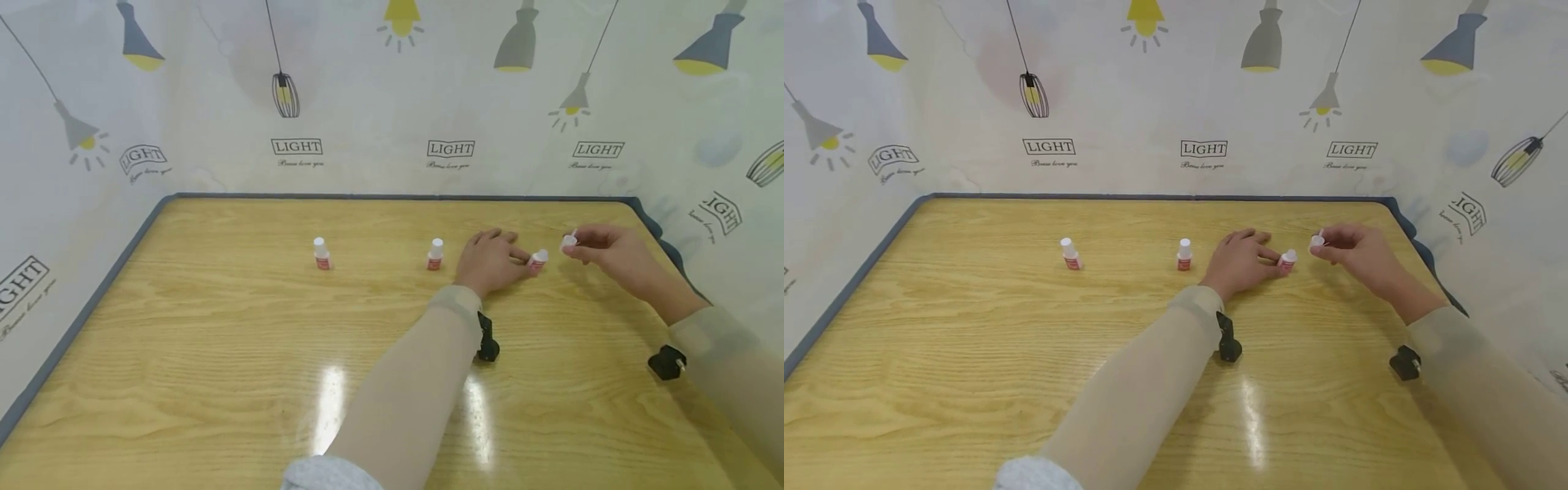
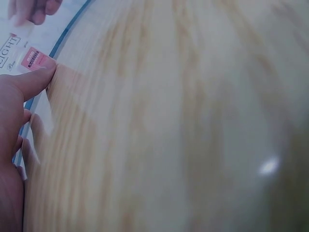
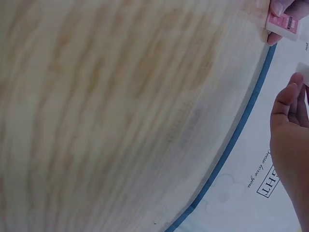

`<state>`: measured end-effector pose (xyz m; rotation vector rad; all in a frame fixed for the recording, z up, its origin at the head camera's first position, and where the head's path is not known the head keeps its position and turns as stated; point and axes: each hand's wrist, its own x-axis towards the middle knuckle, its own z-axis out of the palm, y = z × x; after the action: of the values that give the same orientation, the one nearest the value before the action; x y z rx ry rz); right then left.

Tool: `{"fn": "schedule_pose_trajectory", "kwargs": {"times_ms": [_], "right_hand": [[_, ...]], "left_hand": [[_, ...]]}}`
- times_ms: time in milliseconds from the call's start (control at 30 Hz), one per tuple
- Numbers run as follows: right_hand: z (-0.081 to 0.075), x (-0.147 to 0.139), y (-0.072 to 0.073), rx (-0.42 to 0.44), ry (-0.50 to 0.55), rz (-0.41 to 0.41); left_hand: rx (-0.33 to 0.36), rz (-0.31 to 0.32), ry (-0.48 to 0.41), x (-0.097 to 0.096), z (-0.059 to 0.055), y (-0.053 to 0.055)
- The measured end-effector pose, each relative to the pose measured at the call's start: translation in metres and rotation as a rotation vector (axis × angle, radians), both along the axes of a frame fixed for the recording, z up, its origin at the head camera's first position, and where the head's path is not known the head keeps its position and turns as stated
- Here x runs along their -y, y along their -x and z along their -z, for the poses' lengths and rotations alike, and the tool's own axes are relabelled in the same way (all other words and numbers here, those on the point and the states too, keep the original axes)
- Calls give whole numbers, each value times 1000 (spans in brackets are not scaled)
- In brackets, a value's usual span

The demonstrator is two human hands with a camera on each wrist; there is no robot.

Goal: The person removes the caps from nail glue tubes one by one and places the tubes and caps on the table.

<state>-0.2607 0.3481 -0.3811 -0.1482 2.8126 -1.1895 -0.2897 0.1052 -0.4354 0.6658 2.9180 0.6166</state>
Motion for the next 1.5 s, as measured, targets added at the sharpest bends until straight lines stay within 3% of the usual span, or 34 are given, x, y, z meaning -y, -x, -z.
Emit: {"fn": "schedule_pose_trajectory", "kwargs": {"times_ms": [567, 900, 1500], "right_hand": [[12, 10, 1, 140, -133, -99], [14, 13, 3, 154, -186, -126], [15, 14, 4, 203, -173, -141]], "left_hand": [[-6, -6, -10, 1, -1, 0], [-7, -8, 3, 1, -3, 0], [-2, 3, -54, 1, -1, 0]]}}
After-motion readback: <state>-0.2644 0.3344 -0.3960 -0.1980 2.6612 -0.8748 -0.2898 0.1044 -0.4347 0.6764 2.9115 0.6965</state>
